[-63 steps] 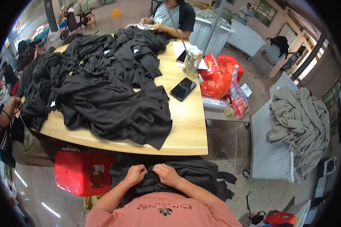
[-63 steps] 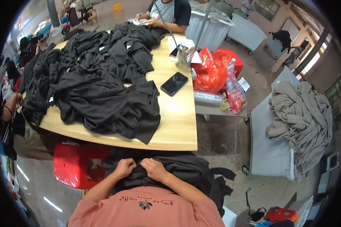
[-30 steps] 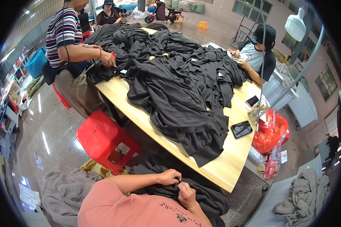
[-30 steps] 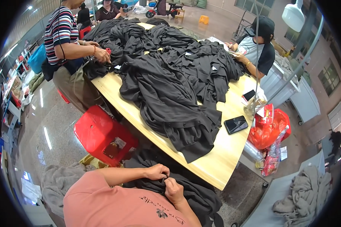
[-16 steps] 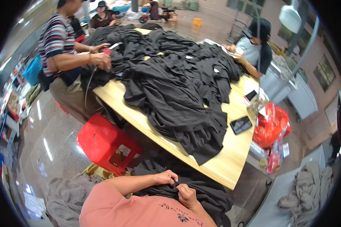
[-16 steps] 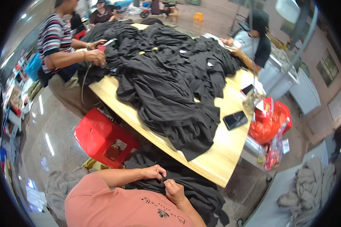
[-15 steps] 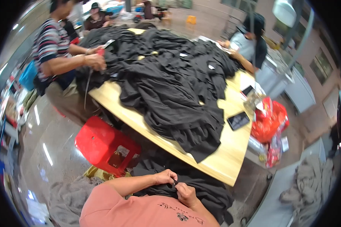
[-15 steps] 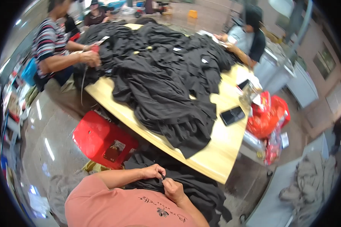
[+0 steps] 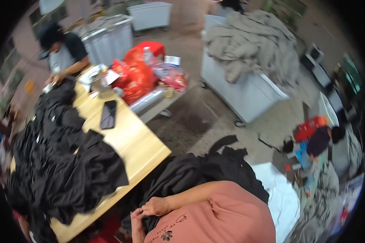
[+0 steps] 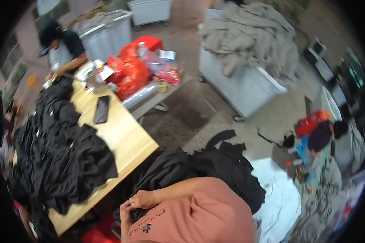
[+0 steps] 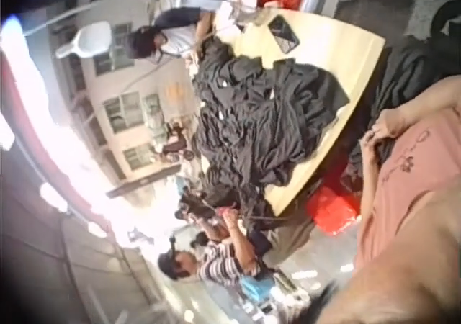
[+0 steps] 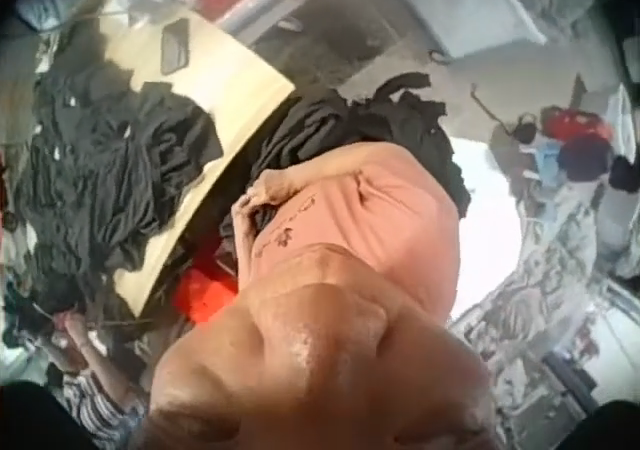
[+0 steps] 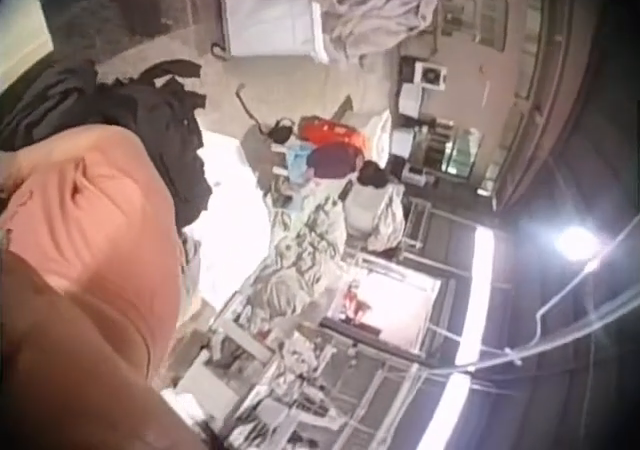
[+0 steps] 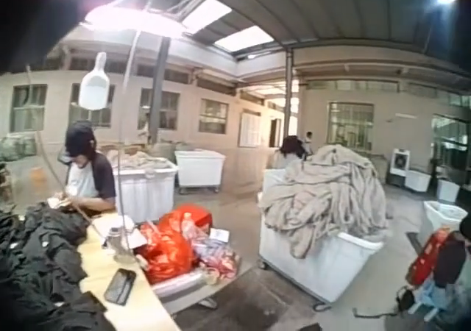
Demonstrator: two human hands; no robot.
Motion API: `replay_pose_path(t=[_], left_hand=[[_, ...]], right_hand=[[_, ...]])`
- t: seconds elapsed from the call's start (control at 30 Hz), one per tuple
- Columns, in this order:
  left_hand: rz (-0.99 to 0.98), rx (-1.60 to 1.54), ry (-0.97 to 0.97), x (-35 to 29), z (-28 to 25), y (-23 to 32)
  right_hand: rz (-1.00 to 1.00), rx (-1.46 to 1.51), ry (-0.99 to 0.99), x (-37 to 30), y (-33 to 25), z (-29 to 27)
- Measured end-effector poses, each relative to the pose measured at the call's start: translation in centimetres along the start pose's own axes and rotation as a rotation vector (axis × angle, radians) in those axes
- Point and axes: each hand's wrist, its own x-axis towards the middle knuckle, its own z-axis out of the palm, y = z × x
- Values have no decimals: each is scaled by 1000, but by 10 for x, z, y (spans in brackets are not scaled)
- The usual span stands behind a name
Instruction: Inspecting and handling black garments on a factory workbench.
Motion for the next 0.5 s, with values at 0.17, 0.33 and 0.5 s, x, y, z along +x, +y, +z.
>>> replay_pose_path(t=[0.17,0.33,0.5], left_hand=[[-65,-116,28,-3,-8,-5],[-76,-137,-31,0,-13,-6],[51,24,43,-2,-1,-2]], right_hand=[[-29,95,-18,0,2,6],[187,275,-138,2,5,6],[367,417,-204,6,3,8]])
